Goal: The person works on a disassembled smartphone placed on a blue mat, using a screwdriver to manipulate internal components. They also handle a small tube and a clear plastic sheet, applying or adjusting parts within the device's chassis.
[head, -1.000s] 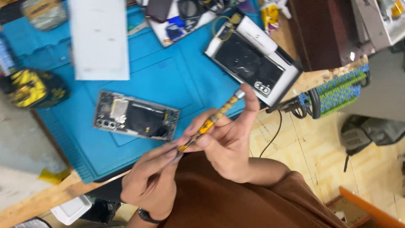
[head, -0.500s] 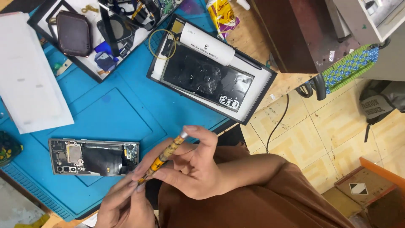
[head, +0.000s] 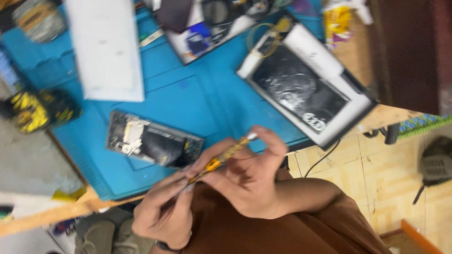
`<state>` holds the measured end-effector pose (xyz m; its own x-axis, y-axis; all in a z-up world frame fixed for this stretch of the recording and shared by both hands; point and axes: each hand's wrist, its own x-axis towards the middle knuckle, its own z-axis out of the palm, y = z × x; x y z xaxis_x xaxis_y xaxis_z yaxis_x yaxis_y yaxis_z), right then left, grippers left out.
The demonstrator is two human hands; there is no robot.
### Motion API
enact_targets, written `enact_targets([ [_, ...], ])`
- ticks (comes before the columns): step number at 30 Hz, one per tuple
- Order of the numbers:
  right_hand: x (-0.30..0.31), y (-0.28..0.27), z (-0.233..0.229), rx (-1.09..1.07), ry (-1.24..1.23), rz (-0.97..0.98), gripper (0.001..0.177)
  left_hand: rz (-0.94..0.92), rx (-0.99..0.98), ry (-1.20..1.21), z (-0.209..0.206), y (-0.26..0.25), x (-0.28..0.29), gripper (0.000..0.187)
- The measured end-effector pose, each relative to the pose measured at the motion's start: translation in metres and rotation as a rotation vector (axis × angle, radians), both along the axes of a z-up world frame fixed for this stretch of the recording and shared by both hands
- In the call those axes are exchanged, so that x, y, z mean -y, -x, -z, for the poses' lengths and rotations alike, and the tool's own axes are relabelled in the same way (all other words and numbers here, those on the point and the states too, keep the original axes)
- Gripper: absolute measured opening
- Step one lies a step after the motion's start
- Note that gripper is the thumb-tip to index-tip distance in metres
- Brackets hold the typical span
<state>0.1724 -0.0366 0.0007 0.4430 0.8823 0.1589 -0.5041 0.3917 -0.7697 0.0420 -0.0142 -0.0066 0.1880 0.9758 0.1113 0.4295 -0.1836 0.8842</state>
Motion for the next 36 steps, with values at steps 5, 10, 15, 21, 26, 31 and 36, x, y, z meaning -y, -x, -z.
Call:
enact_targets([
  [5,0.004,0.012,-0.001,0.248,0.218,-0.016,0.081,0.101,0.361,0.117,-0.013,0.011,-0.022,0.022],
  [10,-0.049,0.019,-0.018,0.864,0.176,-0.020,0.091,0.094,-0.100,-0.223,0.011,0.049,-0.032,0.027],
  [15,-0.089,0.040,-0.016,1.124,-0.059,-0.103,0.086,0.062,-0.452,-0.333,0.027,0.055,-0.032,0.035],
  [21,-0.095,0.052,-0.001,1.192,-0.156,-0.093,0.075,-0.018,-0.529,-0.363,0.032,0.055,-0.035,0.026],
  [26,-0.093,0.056,0.003,1.256,-0.085,-0.035,0.073,-0.020,-0.489,-0.370,0.030,0.056,-0.038,0.021],
  [31,-0.093,0.057,0.004,1.286,-0.079,-0.048,0.069,-0.009,-0.468,-0.380,0.029,0.058,-0.040,0.019],
  [36,-0.093,0.056,0.005,1.308,-0.088,-0.071,0.071,-0.020,-0.480,-0.396,0.028,0.058,-0.041,0.018],
])
